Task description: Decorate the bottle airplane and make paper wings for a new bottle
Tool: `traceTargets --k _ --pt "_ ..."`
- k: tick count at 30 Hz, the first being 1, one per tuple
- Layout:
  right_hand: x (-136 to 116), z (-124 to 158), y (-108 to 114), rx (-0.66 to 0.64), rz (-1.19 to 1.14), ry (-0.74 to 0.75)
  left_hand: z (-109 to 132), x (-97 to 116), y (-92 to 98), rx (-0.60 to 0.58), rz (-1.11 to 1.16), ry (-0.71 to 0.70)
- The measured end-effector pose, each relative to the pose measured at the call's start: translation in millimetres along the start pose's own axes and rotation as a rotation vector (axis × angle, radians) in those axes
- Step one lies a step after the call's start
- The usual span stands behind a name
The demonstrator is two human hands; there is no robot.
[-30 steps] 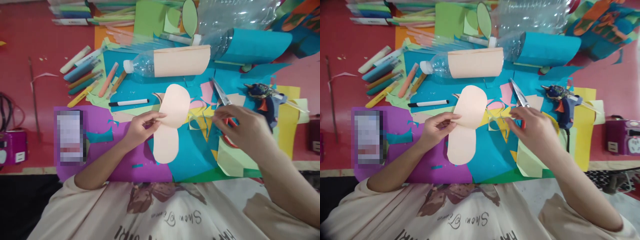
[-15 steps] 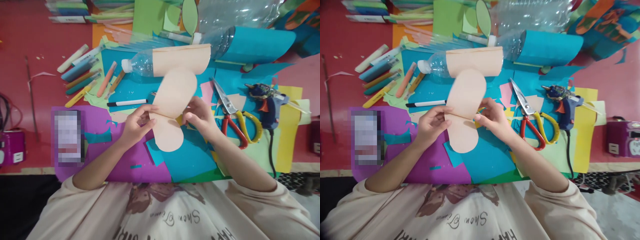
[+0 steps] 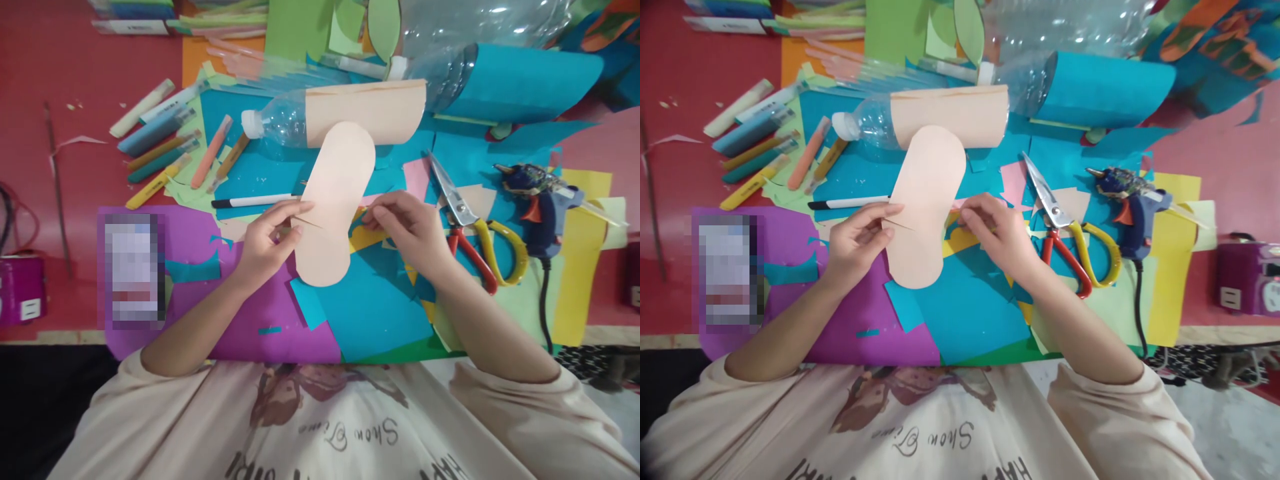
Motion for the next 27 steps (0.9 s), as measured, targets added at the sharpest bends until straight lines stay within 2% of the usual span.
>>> traceTargets --k 2,3,4,8,9,12,15,19,21,24,27 --pt "-6.2 -0.7 9.8 0.061 0.145 0.071 -1.5 1.6 1.9 0.051 0.009 0.001" --pt "-10.2 -1.0 13.0 0.042 0.216 0.122 -2.0 1.8 2.9 0.075 0.006 0.000" --pt "-14.2 -0.9 14.2 -0.023 0.285 0.184 -2.3 1.5 4.1 0.100 0.000 -0.007" --pt "-21.3 8.3 6.5 -0.490 0.582 0.387 -2.1 -6.1 11.9 0.249 0.054 -0.096" --pt "-20.7 10.9 5.3 -0.551 0.660 0.393 -2.2 -9.7 14.1 0.288 0.089 -0.107" --pt "-18.1 15.6 3.5 -0.611 0.816 0.345 -4.3 -16.7 19.8 0.399 0.208 -0.134" --pt "-15.1 18.7 1.7 -0.642 0.815 0.312 -8.1 -14.8 22.7 0.473 0.323 -0.160" --pt "-8.1 18.0 5.9 -0.532 0.805 0.272 -11.5 -6.8 25.1 0.526 0.409 -0.192" --pt "-5.6 17.4 7.1 -0.530 0.788 0.255 -11.9 -4.3 26.5 0.544 0.412 -0.190" --pt "-9.0 15.4 7.4 -0.594 0.725 0.240 -11.8 -1.6 28.9 0.572 0.393 -0.179" --pt "-20.4 15.1 6.1 -0.719 0.511 0.178 -11.4 2.4 31.7 0.608 0.366 -0.217"
Point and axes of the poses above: each hand's wrist, its own z-axis away from the middle knuckle, its own y-axis out of the back of the hand, x = y × z, the point moved 4 cm from there along -z, towards the middle knuckle, and after that the axes turned 2 degrees about x, right-handed, at the moved point
